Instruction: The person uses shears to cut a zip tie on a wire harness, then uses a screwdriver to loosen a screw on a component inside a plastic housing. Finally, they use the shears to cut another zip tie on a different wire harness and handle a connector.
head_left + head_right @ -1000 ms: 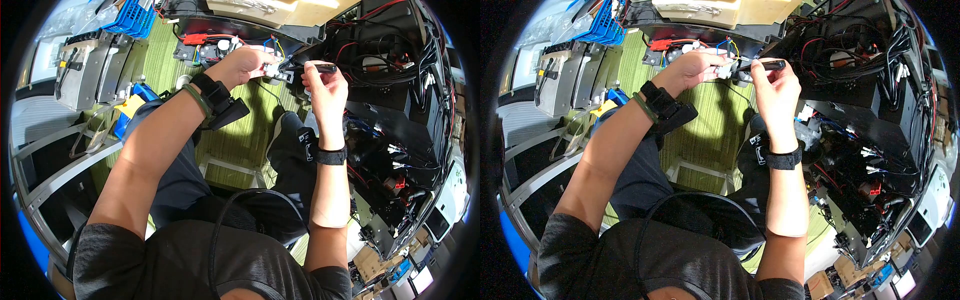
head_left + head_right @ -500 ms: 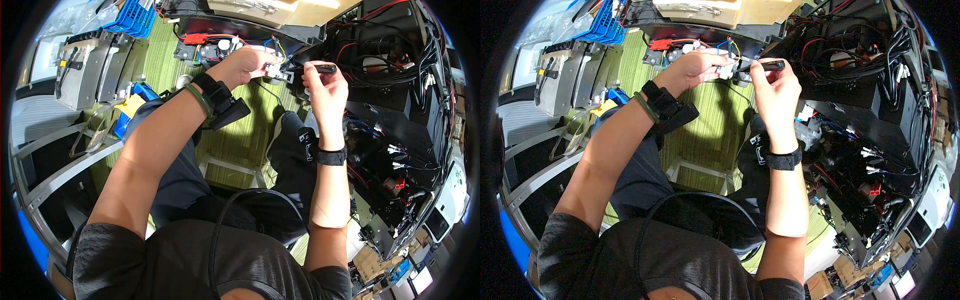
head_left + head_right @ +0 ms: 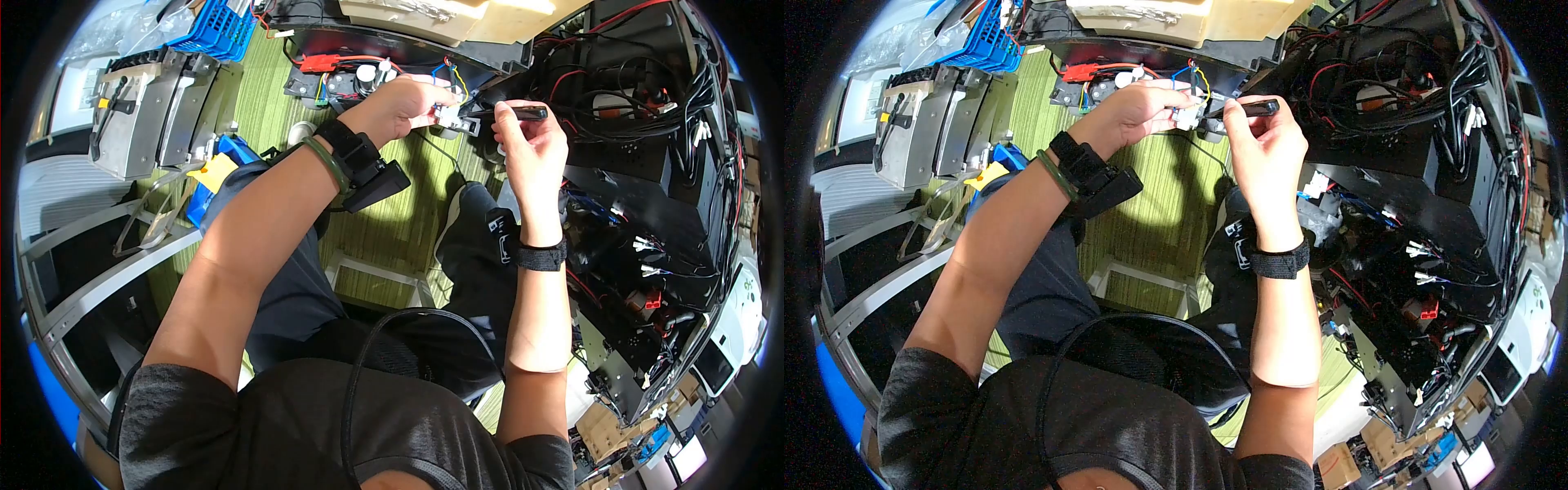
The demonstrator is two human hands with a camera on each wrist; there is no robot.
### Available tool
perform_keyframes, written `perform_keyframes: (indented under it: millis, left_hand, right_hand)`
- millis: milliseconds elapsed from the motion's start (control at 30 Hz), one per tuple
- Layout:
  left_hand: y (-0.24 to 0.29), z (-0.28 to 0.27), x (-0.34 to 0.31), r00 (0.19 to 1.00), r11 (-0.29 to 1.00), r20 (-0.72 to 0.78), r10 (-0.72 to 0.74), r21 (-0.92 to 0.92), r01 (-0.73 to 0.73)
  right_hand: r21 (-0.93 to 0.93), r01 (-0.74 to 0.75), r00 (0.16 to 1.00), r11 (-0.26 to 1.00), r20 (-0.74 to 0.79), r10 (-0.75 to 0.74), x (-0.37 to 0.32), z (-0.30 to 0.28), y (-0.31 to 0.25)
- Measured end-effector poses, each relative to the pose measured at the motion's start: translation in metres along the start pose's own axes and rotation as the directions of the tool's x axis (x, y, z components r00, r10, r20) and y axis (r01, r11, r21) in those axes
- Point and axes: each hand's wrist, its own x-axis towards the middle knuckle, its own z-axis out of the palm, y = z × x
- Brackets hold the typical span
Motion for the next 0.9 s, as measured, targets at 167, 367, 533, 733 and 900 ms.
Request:
perform_keyframes:
  millis: [167,367,533,733,900]
  left_hand:
    - [0.0,0.001,-0.001,1.0,1.0,-0.008,0.0,0.012,0.0]
    - [0.002,0.003,-0.003,1.0,1.0,-0.008,0.003,0.026,-0.002]
    - [0.0,0.0,-0.002,0.999,1.0,0.035,0.019,0.002,-0.019]
    - [-0.003,-0.004,0.004,0.999,1.0,0.051,0.017,0.013,-0.018]
    - [-0.003,-0.003,0.003,0.999,1.0,0.041,0.02,0.022,-0.021]
  right_hand:
    - [-0.02,-0.005,1.0,1.0,-0.009,0.005,0.0,0.0,0.0]
    - [-0.03,0.036,0.999,0.999,0.001,-0.036,-0.001,-0.001,0.0]
    - [-0.023,0.059,0.998,0.998,-0.005,-0.059,-0.001,0.0,0.0]
    - [-0.105,0.055,0.998,0.993,0.007,-0.055,-0.005,0.0,-0.008]
    - [-0.109,0.064,0.998,0.992,0.018,-0.063,-0.006,0.0,-0.009]
